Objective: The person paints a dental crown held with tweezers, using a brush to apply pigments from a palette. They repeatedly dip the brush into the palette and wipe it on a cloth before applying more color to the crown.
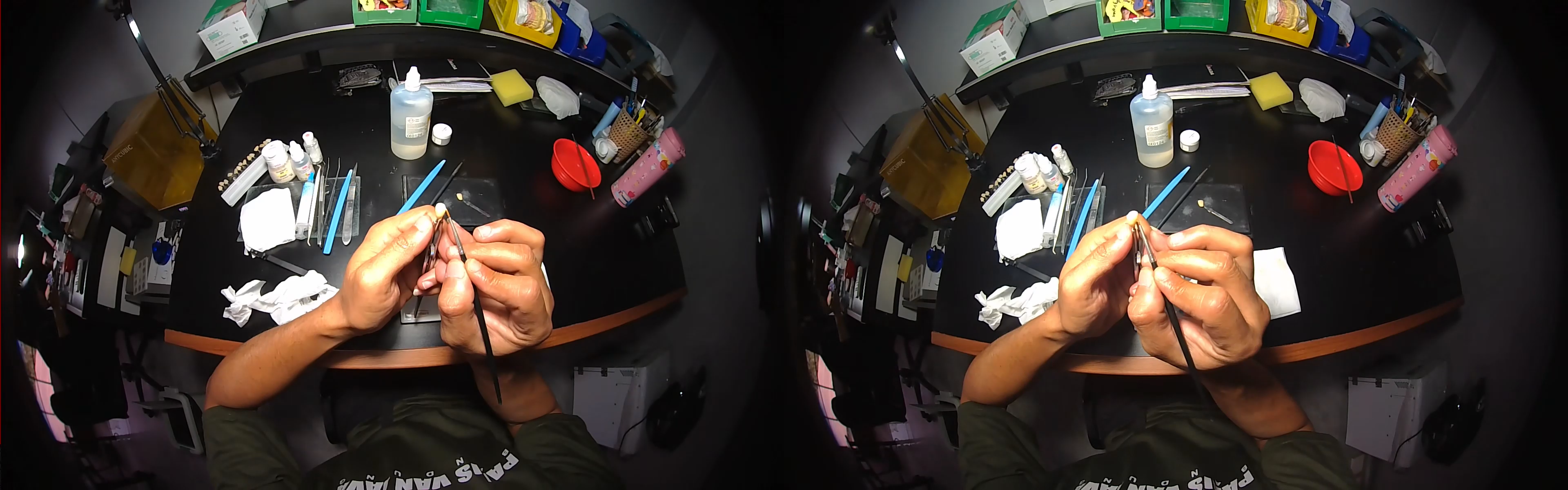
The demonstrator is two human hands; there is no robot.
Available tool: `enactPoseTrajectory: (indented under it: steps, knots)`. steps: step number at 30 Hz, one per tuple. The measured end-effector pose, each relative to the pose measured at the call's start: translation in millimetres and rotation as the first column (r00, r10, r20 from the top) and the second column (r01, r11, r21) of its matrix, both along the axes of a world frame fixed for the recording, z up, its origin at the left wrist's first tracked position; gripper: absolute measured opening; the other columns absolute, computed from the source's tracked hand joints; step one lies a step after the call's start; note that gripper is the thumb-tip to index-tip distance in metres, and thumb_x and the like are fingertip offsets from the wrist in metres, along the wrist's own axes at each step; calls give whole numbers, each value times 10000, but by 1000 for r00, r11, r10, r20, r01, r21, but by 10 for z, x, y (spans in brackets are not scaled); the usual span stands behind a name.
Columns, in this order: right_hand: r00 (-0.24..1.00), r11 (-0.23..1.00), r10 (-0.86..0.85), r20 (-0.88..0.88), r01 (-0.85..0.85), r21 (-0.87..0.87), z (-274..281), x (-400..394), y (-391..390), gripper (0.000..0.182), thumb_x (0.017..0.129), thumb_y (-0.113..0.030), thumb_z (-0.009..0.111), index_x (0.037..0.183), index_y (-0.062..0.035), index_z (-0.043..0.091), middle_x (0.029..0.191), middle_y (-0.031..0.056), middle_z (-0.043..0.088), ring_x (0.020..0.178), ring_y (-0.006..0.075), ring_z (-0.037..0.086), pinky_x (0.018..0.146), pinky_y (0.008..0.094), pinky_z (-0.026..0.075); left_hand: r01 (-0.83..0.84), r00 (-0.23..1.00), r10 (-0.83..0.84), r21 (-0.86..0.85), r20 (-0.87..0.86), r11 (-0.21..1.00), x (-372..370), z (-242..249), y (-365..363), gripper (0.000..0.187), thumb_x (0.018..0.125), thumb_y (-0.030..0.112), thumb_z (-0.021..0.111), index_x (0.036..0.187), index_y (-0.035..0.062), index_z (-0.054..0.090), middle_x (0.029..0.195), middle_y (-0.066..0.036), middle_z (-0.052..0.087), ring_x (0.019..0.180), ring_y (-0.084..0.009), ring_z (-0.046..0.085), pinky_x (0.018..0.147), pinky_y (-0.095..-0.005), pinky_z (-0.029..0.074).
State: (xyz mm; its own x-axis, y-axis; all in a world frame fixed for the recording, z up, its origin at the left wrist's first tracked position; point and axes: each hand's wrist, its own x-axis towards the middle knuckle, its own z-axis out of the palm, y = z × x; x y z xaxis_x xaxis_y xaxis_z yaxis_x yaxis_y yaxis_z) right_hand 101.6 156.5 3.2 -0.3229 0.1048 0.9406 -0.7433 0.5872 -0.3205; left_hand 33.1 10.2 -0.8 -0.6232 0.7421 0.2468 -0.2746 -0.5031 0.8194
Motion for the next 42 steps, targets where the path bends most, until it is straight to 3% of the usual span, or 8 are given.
enactPoseTrajectory:
  steps: [10, 13, 22, 27, 32, 37, 39, 42]
  knots:
    - [995, 990, 99, -18, -100, -100, -62, 7, -15, 239, 818, 50, 758, 961, -49, 595, 904, 95, 695, 966, 289, 661, 830, 385, 621, -5, 1000, 5, 8, 25, 1000, 7, -30, 11, 378, 1117, 292, 421, 1075, -38, 599, 956, -98, 643, 786, -104, 552, 729, -251, 451]
    - [990, 990, 138, 11, -137, -44, 22, 41, -37, 235, 797, 51, 765, 926, -48, 595, 899, 100, 703, 962, 296, 664, 858, 408, 626, -100, 993, 97, -52, -64, 994, 26, -8, 34, 378, 1111, 310, 436, 1060, -29, 595, 985, -105, 639, 837, -115, 577, 758, -250, 461]
    - [976, 976, 217, 28, -217, 10, 16, 0, -97, 179, 740, 38, 770, 873, -47, 684, 862, 69, 720, 877, 261, 640, 977, 515, 600, -43, 999, 44, 25, -26, 999, -17, -16, 6, 316, 1112, 290, 455, 1088, -4, 568, 1007, -98, 617, 910, -128, 606, 852, -275, 503]
    - [967, 964, 256, 18, -253, -79, 46, 40, -78, 176, 739, 58, 731, 849, -43, 638, 833, 77, 697, 880, 266, 638, 977, 531, 609, -44, 999, 45, 46, -1, 998, 0, -30, 36, 334, 1111, 287, 461, 1064, -14, 596, 1019, -111, 618, 855, -115, 567, 755, -261, 460]
    - [988, 983, 152, 33, -148, -111, -51, 32, 1, 276, 827, 63, 735, 1014, -53, 569, 922, 92, 677, 958, 268, 609, 900, 436, 660, -38, 999, 38, -10, -28, 999, 9, -26, 32, 366, 1111, 329, 474, 1036, -4, 604, 990, -116, 607, 803, -114, 541, 688, -246, 412]
    - [978, 923, 204, -33, -203, -327, -105, 83, 203, 244, 784, 109, 631, 970, -28, 552, 863, 109, 634, 1019, 257, 548, 882, 439, 650, -127, 992, 127, 25, 27, 992, 60, 55, 49, 353, 1135, 316, 458, 1044, 13, 613, 850, -40, 604, 717, -73, 500, 655, -221, 415]
    - [984, 960, 158, 86, -133, -247, -196, 233, 493, 218, 767, 99, 607, 945, -18, 558, 831, 110, 633, 997, 243, 549, 876, 393, 592, -141, 986, 139, -22, -91, 990, -22, 63, 2, 397, 1116, 375, 439, 1016, 8, 550, 846, -75, 540, 670, -104, 459, 612, -258, 396]
    - [923, 948, 161, 350, -46, -316, -396, 449, 749, 160, 744, 112, 592, 809, -29, 552, 754, 99, 634, 878, 188, 560, 819, 324, 483, -168, 984, 167, -4, -68, 986, -53, 104, -31, 390, 1126, 358, 399, 1008, 14, 541, 826, -70, 534, 651, -96, 443, 604, -255, 387]
